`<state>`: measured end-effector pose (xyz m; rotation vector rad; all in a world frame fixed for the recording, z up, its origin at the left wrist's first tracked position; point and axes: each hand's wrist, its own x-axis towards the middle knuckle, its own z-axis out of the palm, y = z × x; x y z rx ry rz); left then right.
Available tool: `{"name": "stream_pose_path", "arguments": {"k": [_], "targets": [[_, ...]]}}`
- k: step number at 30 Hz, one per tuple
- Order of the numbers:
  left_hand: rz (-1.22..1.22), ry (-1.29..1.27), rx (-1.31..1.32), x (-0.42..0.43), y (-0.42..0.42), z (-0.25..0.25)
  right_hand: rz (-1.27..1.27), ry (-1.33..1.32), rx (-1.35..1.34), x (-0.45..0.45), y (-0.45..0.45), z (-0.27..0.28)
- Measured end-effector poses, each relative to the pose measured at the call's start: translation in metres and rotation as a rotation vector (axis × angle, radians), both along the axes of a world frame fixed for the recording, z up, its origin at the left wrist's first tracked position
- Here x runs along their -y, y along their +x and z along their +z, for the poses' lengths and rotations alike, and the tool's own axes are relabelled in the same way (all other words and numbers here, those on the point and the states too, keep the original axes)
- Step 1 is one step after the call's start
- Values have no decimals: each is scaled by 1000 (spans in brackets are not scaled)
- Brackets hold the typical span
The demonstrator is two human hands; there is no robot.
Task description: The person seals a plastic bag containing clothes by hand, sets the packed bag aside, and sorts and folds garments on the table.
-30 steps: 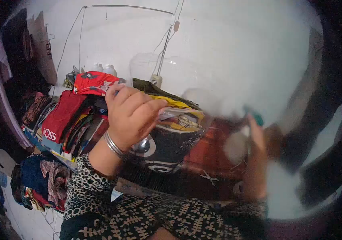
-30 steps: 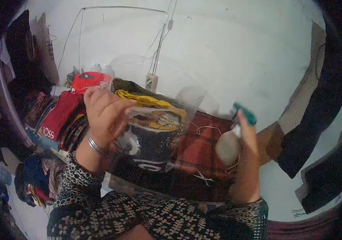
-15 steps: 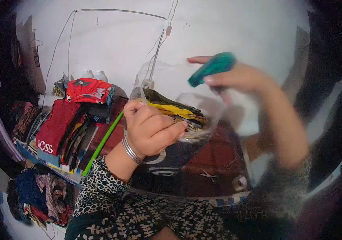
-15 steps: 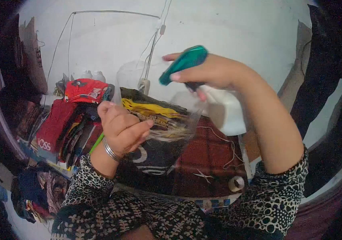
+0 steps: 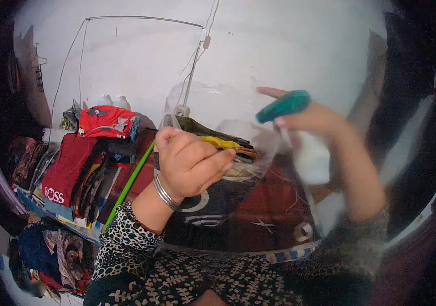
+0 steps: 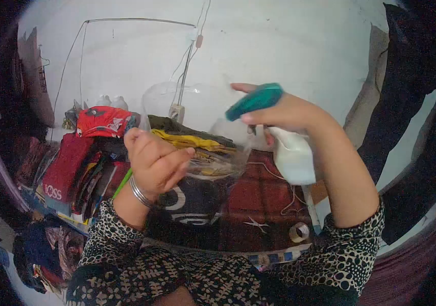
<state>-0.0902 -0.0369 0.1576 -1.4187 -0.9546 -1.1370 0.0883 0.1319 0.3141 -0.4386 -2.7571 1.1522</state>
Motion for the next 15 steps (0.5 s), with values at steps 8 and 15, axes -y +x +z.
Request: {"name": "stream_pose_path", "arguments": {"k": [8,15], "targets": [[129,-158,38,-13,-11,12,-449,-249,-513,-111,89,-91],[236,-331,-27,-16,-13,29,-697,-9,-633,-263,82,-340]]}}
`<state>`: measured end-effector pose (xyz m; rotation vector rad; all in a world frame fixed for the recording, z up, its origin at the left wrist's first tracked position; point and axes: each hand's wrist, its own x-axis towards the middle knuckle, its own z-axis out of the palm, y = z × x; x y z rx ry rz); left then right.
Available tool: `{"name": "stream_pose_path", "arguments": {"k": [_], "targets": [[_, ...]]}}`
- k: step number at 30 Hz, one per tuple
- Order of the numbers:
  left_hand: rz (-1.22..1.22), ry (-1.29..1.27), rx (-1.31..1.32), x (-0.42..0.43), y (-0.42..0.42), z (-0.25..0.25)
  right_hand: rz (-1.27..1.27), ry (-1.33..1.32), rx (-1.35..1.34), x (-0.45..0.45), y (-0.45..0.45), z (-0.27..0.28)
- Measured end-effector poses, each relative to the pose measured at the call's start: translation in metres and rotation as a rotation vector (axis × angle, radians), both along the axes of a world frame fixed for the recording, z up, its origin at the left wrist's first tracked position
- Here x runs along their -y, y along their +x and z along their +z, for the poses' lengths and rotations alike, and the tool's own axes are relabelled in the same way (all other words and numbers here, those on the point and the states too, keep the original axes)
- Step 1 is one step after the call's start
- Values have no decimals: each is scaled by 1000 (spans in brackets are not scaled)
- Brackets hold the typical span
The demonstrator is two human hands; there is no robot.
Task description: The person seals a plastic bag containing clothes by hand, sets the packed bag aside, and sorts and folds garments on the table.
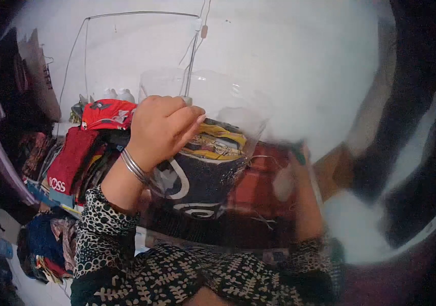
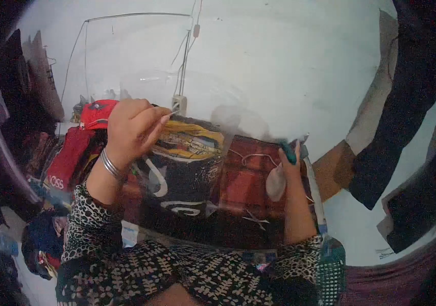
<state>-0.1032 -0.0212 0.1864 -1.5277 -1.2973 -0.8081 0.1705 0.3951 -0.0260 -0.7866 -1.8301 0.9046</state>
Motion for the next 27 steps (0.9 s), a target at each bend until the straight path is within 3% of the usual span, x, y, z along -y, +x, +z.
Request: {"name": "stream_pose_path", "arguments": {"k": [2,3,5,6,8,9,10,13,17,21,22,23,25,26,27], "targets": [[-6,-35,-19,-1,-1,3,68,207,-177,-12,-5,-53],[9,-41,-24,-1,-1,4,-67,196,-179,-3,-10,-67],[22,-52,-43,-2,-3,4,-121,-145,-340,12,-20,-81],[36,-55,-49,-1,-3,5,-107,-150,-345,13,-24,-79],[49,-80,-63,-1,-3,5,-173,60,-210,-3,-25,-94],[52,-86,-62,-2,-2,5,-170,54,-209,1,-23,-86],[54,-99,-64,-2,-2,5,-177,-39,7,3,-16,-74],[41,-135,-77,-2,0,6,-225,-158,293,8,14,-79],[-6,-206,-94,-6,2,-4,-462,49,-180,108,52,-7],[-49,-308,-111,-3,5,-4,-43,402,-434,202,11,110],[-49,-307,-137,-4,4,-7,139,435,-439,217,-3,132],[-48,-303,-166,-6,3,-9,67,844,-225,231,-14,160],[-78,-303,-151,-9,-6,-3,150,1161,9,248,-53,206],[-92,-299,-148,-10,-9,-3,295,1073,-8,255,-68,213],[-115,-316,-132,-12,-11,-7,283,1072,-14,260,-72,214]]}}
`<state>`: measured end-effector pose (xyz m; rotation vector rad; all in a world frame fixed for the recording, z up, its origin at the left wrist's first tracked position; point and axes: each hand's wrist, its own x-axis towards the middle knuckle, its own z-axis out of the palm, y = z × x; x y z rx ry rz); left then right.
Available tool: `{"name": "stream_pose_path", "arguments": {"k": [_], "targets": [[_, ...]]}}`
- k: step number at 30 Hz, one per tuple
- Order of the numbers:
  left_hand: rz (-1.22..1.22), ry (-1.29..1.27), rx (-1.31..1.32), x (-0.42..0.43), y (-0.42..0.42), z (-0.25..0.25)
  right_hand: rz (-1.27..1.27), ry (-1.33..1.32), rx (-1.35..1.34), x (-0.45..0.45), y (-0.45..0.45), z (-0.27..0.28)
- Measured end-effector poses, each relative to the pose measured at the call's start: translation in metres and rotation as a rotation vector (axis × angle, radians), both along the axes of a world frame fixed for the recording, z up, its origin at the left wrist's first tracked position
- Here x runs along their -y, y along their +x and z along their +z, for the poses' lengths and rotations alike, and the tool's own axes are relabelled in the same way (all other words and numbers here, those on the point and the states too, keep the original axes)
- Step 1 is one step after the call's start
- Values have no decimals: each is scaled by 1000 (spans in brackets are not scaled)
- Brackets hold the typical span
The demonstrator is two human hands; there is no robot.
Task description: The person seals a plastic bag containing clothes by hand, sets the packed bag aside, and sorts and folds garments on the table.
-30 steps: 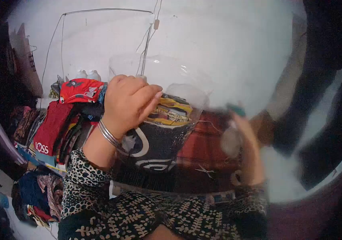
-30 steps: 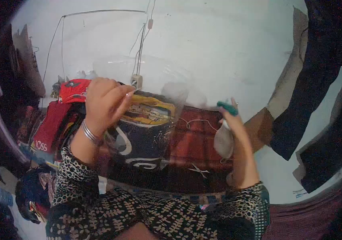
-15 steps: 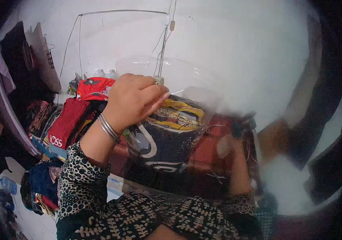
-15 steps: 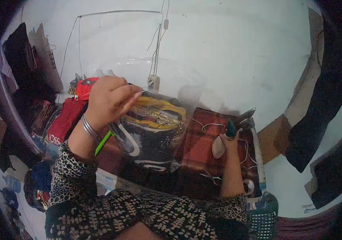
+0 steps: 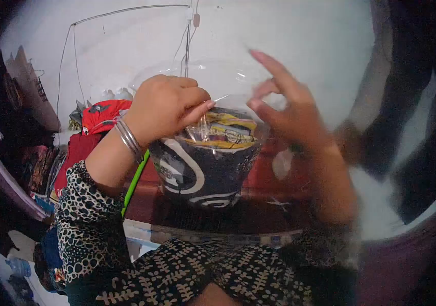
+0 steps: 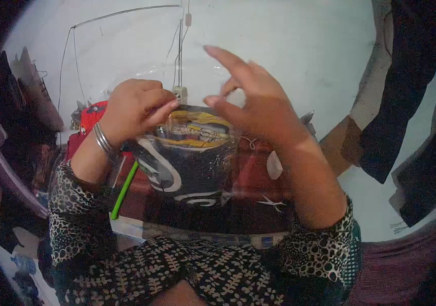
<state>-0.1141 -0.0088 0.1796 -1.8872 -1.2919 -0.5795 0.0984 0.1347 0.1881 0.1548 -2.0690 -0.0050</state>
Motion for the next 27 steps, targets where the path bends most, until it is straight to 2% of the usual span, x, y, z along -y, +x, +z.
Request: {"name": "stream_pose_path", "arguments": {"k": [2,3,5,8,11,13,18,20,21,23,24,25,27], "targets": [[15,-20,7,-3,-5,-5,-346,-349,404,7,-6,3],[36,-39,26,-5,-7,-10,-350,-347,394,-1,-6,-8],[36,-67,52,-11,-18,-18,-253,-175,165,-33,-1,-41],[53,-153,80,-16,-35,-29,-359,-282,50,-57,3,-70],[100,-284,109,-13,-47,-34,-434,-243,-28,-71,-3,-88],[220,-233,-51,-11,-60,-33,-473,-274,-32,-80,-9,-91],[324,-194,-95,-14,-79,-40,-499,-411,-60,-84,3,-98],[323,-176,-78,-14,-79,-38,-424,-458,41,-76,13,-98],[375,-160,-131,-12,-71,-34,-426,-448,41,-73,16,-98],[431,-134,-178,-10,-67,-31,-549,-249,102,-66,21,-100],[372,-98,-207,-10,-67,-31,-581,-356,182,-54,21,-95],[314,-63,-239,-10,-67,-30,-579,-350,178,-53,19,-96],[341,26,-249,-4,-59,-29,-524,-124,132,-53,15,-99]]}}
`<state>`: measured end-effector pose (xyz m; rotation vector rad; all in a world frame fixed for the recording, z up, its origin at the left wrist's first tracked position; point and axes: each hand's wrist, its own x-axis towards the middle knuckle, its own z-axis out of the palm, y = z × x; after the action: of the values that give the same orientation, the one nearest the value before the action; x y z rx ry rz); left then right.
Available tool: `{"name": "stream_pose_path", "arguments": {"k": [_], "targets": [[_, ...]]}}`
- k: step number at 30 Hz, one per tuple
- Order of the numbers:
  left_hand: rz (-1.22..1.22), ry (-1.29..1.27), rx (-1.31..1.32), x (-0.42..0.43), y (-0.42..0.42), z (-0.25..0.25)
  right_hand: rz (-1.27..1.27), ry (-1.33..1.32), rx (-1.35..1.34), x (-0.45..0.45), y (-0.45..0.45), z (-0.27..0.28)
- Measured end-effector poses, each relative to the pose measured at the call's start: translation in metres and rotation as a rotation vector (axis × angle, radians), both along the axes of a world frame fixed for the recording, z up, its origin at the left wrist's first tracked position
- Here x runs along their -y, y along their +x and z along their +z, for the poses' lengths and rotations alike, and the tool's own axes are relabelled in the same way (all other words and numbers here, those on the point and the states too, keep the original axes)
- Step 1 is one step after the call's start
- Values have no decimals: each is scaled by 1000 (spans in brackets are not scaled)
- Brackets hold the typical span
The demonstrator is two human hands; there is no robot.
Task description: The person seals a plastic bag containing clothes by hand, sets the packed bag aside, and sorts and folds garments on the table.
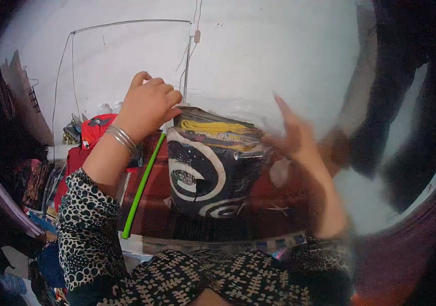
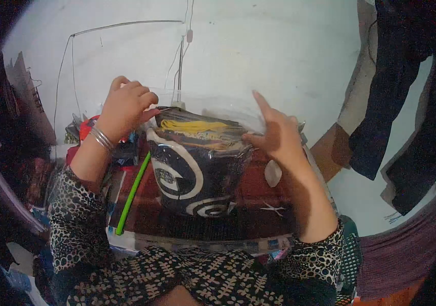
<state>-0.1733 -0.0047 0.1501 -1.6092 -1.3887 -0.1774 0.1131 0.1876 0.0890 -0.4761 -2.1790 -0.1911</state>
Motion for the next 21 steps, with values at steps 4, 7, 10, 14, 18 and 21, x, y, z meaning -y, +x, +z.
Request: {"name": "stream_pose_path", "arguments": {"k": [4,7,10,14,18,21], "targets": [[-184,195,205,21,52,-5,-322,-48,322,40,-16,30],[-294,-137,410,24,94,-37,-292,-116,292,45,-17,42],[-331,-203,385,13,105,-52,-155,285,76,15,-12,42],[-151,-380,434,0,97,-55,-305,367,-61,-5,-32,82],[-85,-321,394,-6,92,-48,225,-79,169,-13,-91,126],[7,-379,383,-19,91,-41,234,-259,392,-22,-126,129]]}}
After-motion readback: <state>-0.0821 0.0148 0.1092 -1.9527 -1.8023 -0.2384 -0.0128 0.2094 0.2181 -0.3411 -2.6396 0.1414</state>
